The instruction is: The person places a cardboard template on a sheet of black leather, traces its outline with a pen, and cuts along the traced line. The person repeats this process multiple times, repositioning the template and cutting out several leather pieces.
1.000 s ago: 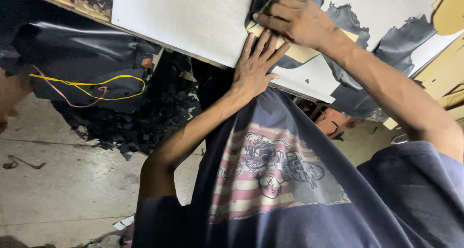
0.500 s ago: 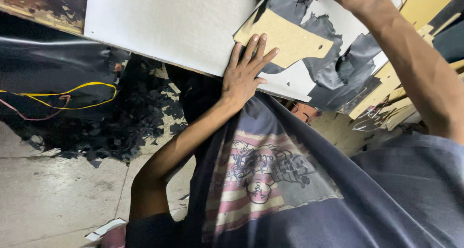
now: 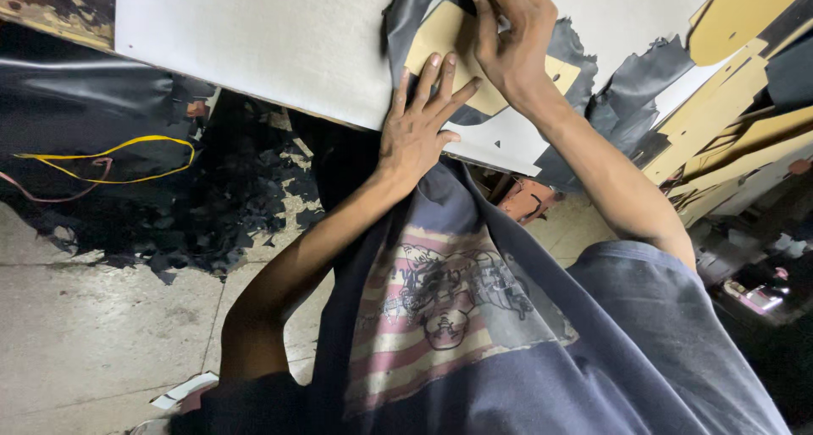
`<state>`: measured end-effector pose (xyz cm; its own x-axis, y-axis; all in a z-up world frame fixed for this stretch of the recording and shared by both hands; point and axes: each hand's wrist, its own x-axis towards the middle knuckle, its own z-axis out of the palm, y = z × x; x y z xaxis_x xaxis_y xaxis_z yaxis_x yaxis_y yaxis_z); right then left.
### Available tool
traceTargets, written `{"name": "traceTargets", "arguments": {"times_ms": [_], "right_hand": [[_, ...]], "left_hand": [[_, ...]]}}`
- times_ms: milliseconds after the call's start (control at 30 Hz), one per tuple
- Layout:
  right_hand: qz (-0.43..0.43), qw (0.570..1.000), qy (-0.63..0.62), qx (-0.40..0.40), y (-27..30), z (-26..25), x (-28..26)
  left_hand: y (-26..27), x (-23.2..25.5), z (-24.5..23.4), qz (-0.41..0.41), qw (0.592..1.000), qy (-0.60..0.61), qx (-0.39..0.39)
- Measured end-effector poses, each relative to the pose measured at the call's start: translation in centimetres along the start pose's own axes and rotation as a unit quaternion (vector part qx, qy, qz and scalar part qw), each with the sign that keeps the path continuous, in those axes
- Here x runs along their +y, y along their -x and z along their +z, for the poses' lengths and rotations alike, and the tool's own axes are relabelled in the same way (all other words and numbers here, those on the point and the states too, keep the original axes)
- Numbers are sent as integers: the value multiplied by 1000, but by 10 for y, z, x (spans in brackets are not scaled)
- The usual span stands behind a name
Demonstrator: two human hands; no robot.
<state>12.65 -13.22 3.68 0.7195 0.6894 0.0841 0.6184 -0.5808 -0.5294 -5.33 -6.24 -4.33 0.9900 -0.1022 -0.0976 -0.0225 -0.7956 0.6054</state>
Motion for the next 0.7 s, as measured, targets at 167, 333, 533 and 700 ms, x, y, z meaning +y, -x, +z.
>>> {"name": "traceTargets", "arguments": {"times_ms": [167, 333, 533, 700], "right_hand": [[-15, 1000, -10, -12, 10, -13, -5], [-22, 999, 42, 2, 16, 3, -5], [-75, 994, 65, -48, 28, 11, 15], [-82, 989, 104, -63, 76, -42, 56]], "left_hand": [[0, 8, -10, -2, 1000, -1, 24], [-6, 17, -7, -21, 1000, -20, 0], [-6, 20, 12, -35, 999, -17, -5], [-15, 29, 10, -49, 991, -79, 96]]}}
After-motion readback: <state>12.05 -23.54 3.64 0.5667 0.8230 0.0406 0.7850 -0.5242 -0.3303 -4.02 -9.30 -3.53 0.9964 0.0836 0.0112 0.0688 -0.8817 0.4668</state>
